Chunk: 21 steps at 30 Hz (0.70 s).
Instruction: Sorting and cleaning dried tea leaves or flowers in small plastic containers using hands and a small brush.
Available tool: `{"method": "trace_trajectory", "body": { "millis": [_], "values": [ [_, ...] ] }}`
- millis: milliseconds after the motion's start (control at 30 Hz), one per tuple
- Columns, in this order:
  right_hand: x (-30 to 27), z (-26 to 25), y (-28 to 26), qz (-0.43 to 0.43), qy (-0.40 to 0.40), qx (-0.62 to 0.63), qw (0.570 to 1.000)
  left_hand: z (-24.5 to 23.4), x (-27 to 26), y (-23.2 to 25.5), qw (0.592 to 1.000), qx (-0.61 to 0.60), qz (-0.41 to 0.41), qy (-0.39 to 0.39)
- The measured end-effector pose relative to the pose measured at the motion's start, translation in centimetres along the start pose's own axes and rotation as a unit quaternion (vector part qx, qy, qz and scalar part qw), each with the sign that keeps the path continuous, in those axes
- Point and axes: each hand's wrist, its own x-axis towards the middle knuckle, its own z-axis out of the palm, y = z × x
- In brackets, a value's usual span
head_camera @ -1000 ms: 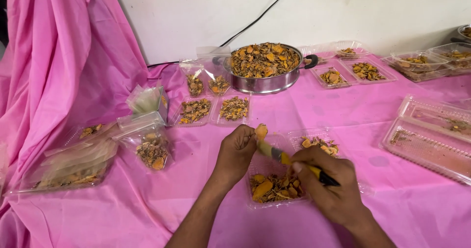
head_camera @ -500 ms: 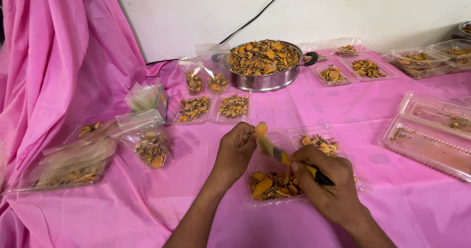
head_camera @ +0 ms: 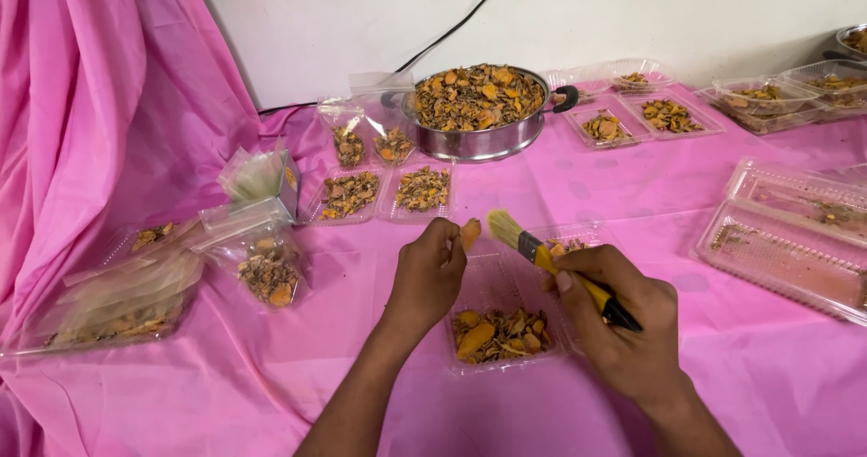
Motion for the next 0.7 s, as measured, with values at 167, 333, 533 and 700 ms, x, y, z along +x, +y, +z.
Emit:
{"method": "trace_trajectory", "body": {
  "millis": [167, 333, 533, 700],
  "values": [
    [0.4, -0.5, 1.1, -0.025, -0.028, 0.048, 0.998, -0.3, 0.4, -0.4, 0.997, 0.067, 0.023, -0.02],
    [1.0, -0.2, 1.5, -0.029, 0.005, 0.044, 0.999, -0.6, -1.9, 1.5, 0.99, 0.013, 0.124, -0.073],
    [1.9, 2.2, 1.4, -0.026, -0.038, 0.034, 0.998, 0.4, -2.7, 1.9, 0.976, 0.033, 0.174, -0.124],
    [1.7, 2.3, 1.4, -0.023, -0.045, -0.004, 0.999, 0.7, -2.5, 0.8, 0.974, 0.033, 0.189, -0.118]
  ]
}}
